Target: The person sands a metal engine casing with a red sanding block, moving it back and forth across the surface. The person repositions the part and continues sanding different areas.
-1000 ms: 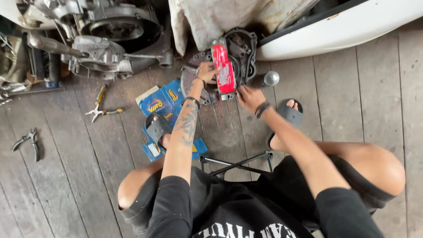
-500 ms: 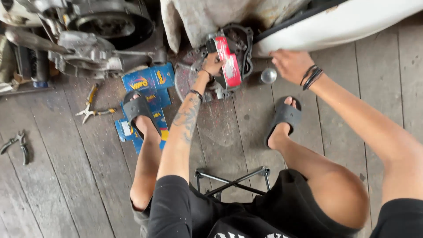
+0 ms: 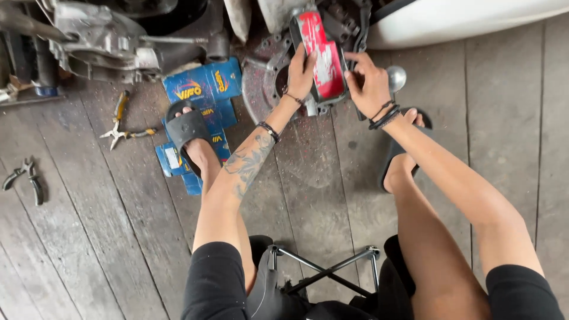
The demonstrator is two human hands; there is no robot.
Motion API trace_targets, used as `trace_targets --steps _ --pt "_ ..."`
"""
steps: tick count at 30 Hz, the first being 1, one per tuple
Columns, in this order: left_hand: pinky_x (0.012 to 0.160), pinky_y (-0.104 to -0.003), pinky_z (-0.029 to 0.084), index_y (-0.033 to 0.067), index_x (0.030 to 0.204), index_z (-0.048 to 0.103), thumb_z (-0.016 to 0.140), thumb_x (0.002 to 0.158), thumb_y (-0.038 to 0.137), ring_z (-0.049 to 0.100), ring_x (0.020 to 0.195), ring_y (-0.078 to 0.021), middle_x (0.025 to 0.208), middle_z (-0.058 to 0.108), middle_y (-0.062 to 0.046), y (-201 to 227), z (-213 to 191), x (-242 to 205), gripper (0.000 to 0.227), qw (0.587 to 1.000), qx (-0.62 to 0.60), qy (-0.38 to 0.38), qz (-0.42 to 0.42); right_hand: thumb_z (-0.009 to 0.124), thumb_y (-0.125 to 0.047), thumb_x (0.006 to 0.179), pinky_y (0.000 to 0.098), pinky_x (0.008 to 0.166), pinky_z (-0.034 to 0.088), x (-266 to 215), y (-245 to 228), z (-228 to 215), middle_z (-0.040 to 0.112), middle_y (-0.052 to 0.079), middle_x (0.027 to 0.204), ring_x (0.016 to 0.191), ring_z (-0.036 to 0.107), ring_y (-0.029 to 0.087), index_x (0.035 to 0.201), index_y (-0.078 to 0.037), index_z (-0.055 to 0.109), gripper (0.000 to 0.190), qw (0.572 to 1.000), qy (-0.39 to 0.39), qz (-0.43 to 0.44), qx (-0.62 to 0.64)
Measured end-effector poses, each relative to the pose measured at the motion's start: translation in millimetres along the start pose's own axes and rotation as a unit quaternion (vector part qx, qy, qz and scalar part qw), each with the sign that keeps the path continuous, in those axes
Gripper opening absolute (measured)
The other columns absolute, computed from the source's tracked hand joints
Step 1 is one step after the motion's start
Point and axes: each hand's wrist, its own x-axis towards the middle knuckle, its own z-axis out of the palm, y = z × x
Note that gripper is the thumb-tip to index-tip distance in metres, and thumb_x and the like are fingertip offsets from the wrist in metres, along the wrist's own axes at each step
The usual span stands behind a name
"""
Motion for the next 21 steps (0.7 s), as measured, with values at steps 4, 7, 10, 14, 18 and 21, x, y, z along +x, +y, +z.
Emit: trace_targets --steps 4,7,10,14,18,21 --pt "0.069 -0.029 0.048 0.0101 0.106 0.055 0.043 0.104 0.049 0.061 0.077 -0.0118 0.09 0.065 -0.001 28 3 -17 0.04 0.994 -0.056 0.07 0.055 0.054 -0.009 0.106 0.0338 0.058 0.044 -20 2 3 0.052 0.001 0.067 0.055 0.054 0.019 0.133 -0.007 0.057 0.028 0.999 -0.032 0.033 -0.018" --pt "0.062 -0.026 0.051 0.0029 0.122 0.058 0.038 0.103 0.054 0.057 0.068 -0.0082 0.087 0.067 -0.001 12 18 -16 0.058 0.989 -0.03 0.142 0.004 0.054 -0.006 0.109 0.0303 0.055 0.041 -27 1 0 0.051 0.001 0.066 0.051 0.049 0.015 0.13 -0.005 0.06 0.022 0.999 -0.026 0.037 -0.008" --pt "0.052 -0.021 0.044 0.0123 0.097 0.046 0.039 0.104 0.052 0.061 0.063 -0.006 0.08 0.064 0.0 25 32 -13 0.041 0.98 -0.014 0.19 0.055 0.053 -0.002 0.104 0.0302 0.053 0.047 -25 -4 -5 0.064 0.007 0.075 0.055 0.057 0.017 0.125 -0.002 0.063 0.023 0.999 -0.035 0.015 -0.014" --pt "0.046 -0.026 0.022 0.0129 0.085 0.039 0.03 0.109 0.042 0.027 0.049 -0.0072 0.061 0.036 0.003 50 32 -25 0.038 0.965 0.061 0.236 0.097 0.055 -0.007 0.103 0.0351 0.054 0.047 -28 -11 3 0.063 0.003 0.068 0.054 0.06 0.021 0.127 -0.007 0.065 0.026 0.994 -0.062 0.01 -0.094" --pt "0.04 -0.026 0.018 0.0102 0.089 0.042 0.035 0.11 0.031 0.023 0.043 -0.0065 0.056 0.032 0.004 62 25 -44 0.03 0.973 0.091 0.183 0.105 0.056 -0.007 0.101 0.0341 0.047 0.047 -25 -21 4 0.062 0.003 0.064 0.051 0.062 0.021 0.125 -0.011 0.063 0.025 0.986 -0.088 -0.002 -0.139" --pt "0.079 -0.05 0.058 -0.007 0.135 0.054 0.044 0.111 0.03 0.066 0.099 -0.05 0.105 0.068 -0.035 8 37 -44 0.046 0.978 0.105 0.177 -0.019 0.063 -0.02 0.096 0.0497 0.064 0.058 -33 -5 15 0.071 0.003 0.07 0.067 0.072 0.035 0.131 -0.03 0.062 0.036 0.979 -0.09 0.055 -0.176"
